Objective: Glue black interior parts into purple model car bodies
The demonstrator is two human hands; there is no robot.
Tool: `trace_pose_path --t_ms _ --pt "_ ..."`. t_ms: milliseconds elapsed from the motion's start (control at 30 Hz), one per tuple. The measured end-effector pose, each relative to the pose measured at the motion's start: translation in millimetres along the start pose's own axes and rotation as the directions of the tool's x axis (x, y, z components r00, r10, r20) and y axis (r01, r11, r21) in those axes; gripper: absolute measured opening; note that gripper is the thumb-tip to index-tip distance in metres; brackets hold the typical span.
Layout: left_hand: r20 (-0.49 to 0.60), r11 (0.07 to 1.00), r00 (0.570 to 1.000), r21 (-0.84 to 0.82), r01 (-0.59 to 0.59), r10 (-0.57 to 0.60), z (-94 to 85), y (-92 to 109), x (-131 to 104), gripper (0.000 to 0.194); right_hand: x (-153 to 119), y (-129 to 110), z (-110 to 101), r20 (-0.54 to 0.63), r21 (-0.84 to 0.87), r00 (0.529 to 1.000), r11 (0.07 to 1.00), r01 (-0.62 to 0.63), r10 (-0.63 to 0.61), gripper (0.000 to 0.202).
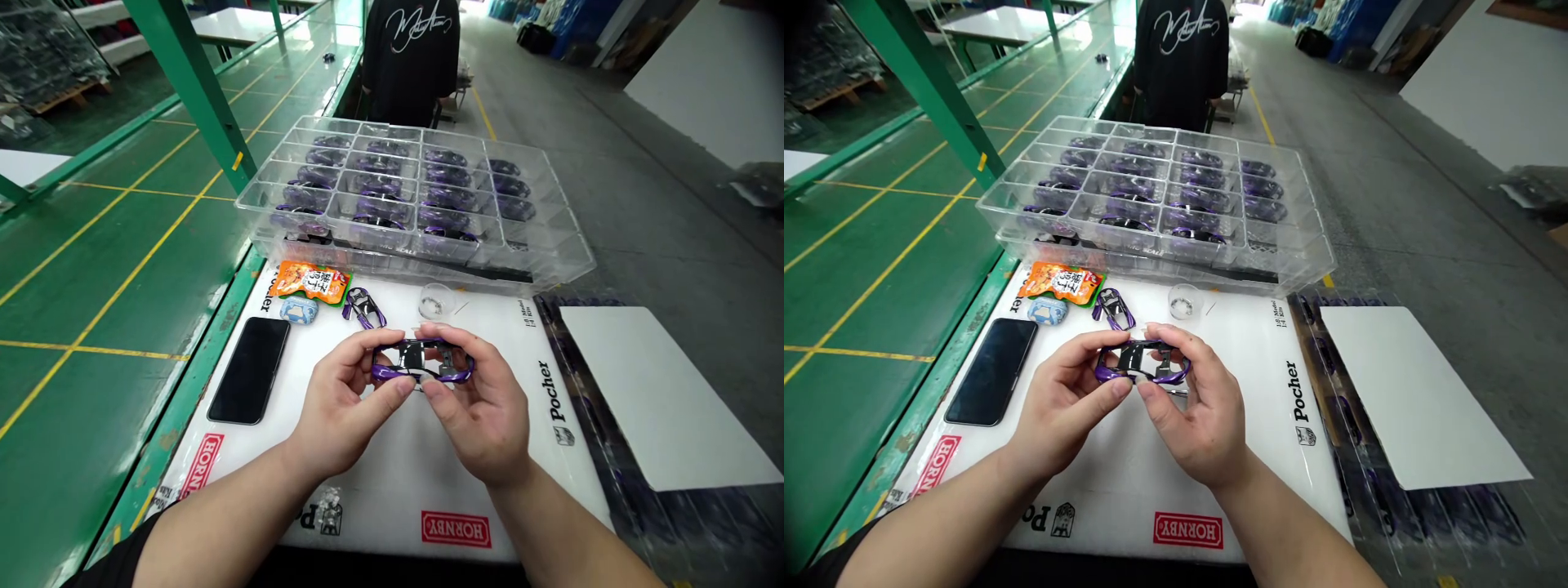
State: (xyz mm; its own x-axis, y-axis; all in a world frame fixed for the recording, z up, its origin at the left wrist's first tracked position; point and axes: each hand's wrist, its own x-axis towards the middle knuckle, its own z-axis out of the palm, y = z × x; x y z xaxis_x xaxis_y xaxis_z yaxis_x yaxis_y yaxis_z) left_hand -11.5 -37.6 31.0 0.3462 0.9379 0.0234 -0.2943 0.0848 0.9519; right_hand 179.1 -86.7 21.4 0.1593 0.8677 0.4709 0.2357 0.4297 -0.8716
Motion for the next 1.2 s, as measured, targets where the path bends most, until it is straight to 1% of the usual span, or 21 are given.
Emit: trace_pose_path --t_ms 67,133,300,533,633,700,767,833,933,1000,1100,1133,1200 --pt "-0.002 0.999 1.0 -0.039 0.03 -0.03 2.0 -0.7 -2.5 0.047 -2.0 0.9 0.4 -0.014 -0.011 1.0 1.0 0.02 -0.02 0.056" --pt "-0.011 0.998 0.999 -0.039 0.044 -0.045 3.1 -0.9 -5.1 0.049 -3.8 2.7 0.4 -0.028 -0.02 0.999 0.999 0.045 -0.046 0.058" --pt "-0.026 1.0 1.0 0.001 0.011 -0.011 3.8 0.3 -9.1 0.05 -5.7 8.5 0.0 -0.046 -0.054 0.995 0.995 0.09 -0.092 0.059" --pt "-0.017 0.994 0.994 0.029 -0.106 0.107 7.6 2.3 -12.7 0.045 -6.9 6.7 2.0 -0.061 -0.018 0.987 0.989 0.148 -0.149 0.062" --pt "-0.002 0.988 0.988 0.036 -0.152 0.152 7.1 0.2 -12.3 0.047 -7.9 4.8 1.8 -0.068 0.01 0.986 0.989 0.15 -0.149 0.064" --pt "0.017 0.98 0.982 0.062 -0.187 0.186 4.3 -1.6 -10.5 0.049 -7.5 4.3 -0.5 -0.05 0.026 0.99 0.991 0.135 -0.134 0.066" --pt "0.051 0.961 0.969 0.125 -0.247 0.242 -0.4 -3.0 -8.2 0.052 -5.7 4.1 -4.9 -0.005 0.022 0.994 0.994 0.109 -0.109 0.071" --pt "0.094 0.921 0.946 0.216 -0.325 0.312 -6.2 -4.0 -6.1 0.057 -3.1 3.7 -10.4 0.041 -0.013 0.993 0.994 0.111 -0.11 0.073" --pt "0.138 0.851 0.906 0.312 -0.422 0.399 -13.9 -5.2 -3.5 0.064 -0.1 2.5 -17.3 0.067 -0.035 0.986 0.987 0.155 -0.153 0.067" --pt "0.151 0.828 0.892 0.332 -0.452 0.427 -17.5 -5.8 -1.6 0.067 0.0 1.5 -19.0 0.042 -0.035 0.988 0.988 0.149 -0.147 0.059" --pt "0.176 0.796 0.872 0.358 -0.488 0.456 -20.4 -5.4 2.6 0.07 -2.6 0.4 -16.9 -0.024 -0.089 0.997 0.993 0.073 -0.076 0.049" --pt "0.197 0.769 0.857 0.38 -0.515 0.477 -20.8 -4.7 4.3 0.069 -3.7 0.1 -15.5 -0.052 -0.11 0.998 0.993 0.04 -0.046 0.046" --pt "0.258 0.686 0.808 0.43 -0.587 0.53 -21.1 -2.5 7.4 0.066 -5.6 -0.4 -12.7 -0.117 -0.131 0.993 0.991 -0.021 0.006 0.04"
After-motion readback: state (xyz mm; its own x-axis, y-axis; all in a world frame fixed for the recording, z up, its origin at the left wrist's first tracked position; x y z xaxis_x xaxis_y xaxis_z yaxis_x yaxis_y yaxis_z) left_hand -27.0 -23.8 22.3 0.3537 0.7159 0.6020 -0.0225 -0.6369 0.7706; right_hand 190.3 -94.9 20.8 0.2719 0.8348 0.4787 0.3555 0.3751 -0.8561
